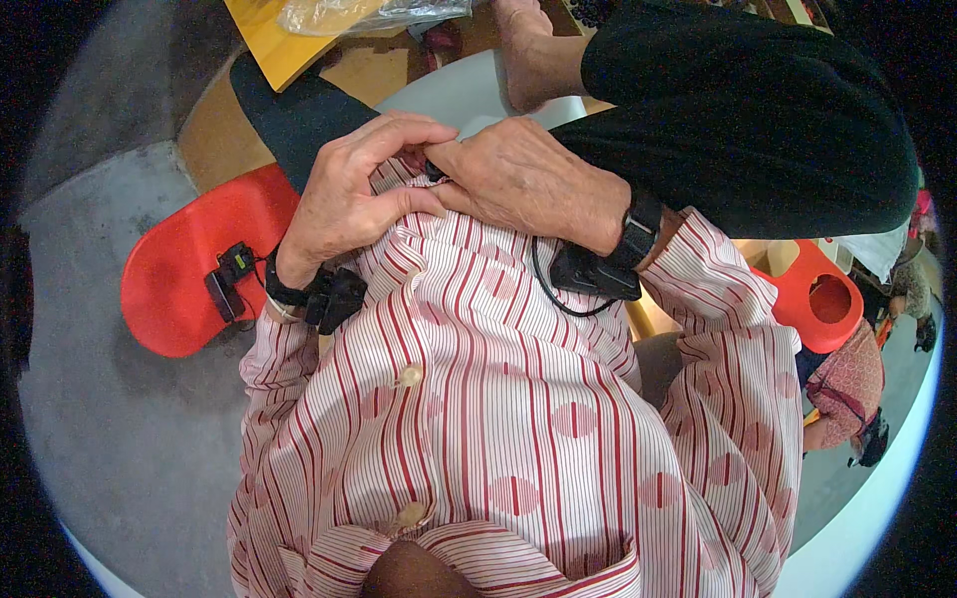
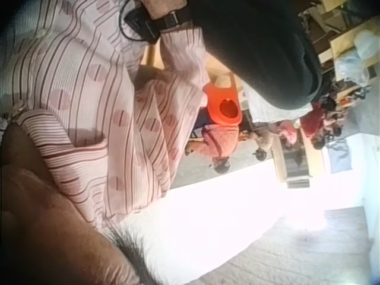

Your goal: The person assembles small plastic components by hand, inserting small black circular items into a container.

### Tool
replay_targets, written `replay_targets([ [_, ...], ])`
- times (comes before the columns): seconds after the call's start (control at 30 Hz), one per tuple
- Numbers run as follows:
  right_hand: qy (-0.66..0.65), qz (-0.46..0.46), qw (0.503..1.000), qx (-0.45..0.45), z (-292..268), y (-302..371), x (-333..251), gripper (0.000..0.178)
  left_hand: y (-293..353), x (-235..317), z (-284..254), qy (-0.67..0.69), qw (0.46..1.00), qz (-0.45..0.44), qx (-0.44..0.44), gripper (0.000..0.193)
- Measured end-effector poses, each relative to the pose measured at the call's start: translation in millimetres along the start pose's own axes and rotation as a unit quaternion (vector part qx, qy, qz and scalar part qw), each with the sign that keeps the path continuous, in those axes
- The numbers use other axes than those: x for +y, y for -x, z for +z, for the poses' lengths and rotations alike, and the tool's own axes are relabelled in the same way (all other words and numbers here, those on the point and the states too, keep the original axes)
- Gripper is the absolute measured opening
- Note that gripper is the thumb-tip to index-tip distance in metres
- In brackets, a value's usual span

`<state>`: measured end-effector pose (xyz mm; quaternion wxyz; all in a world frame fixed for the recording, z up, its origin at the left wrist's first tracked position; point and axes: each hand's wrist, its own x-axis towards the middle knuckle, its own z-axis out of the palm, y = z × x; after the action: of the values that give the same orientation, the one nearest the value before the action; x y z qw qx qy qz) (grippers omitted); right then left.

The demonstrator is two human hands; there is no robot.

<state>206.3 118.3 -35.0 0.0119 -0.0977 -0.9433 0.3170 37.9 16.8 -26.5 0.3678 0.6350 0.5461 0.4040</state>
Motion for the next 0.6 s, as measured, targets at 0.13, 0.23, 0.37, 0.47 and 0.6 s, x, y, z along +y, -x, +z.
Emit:
replay_targets([
  [0.13,0.005,0.019,0.999,-0.03,1,2,-1,0.045,0,0,2,-0.013,1.0,0.014,0.001,0.046],
  [0.23,0.001,0.018,0.999,-0.045,0,2,-2,0.046,0,-2,4,-0.015,0.999,0.029,-0.007,0.043],
  [0.37,0.03,0.018,0.997,-0.068,0,3,-3,0.045,3,-3,5,-0.051,0.998,0.016,-0.039,0.046],
  [0.47,0.036,0.022,0.996,-0.073,3,5,-3,0.044,4,-5,9,-0.045,0.998,0.024,-0.028,0.041],
  [0.6,0.014,0.012,0.999,-0.05,7,8,-1,0.043,3,-7,12,-0.011,0.999,0.02,-0.026,0.035],
])
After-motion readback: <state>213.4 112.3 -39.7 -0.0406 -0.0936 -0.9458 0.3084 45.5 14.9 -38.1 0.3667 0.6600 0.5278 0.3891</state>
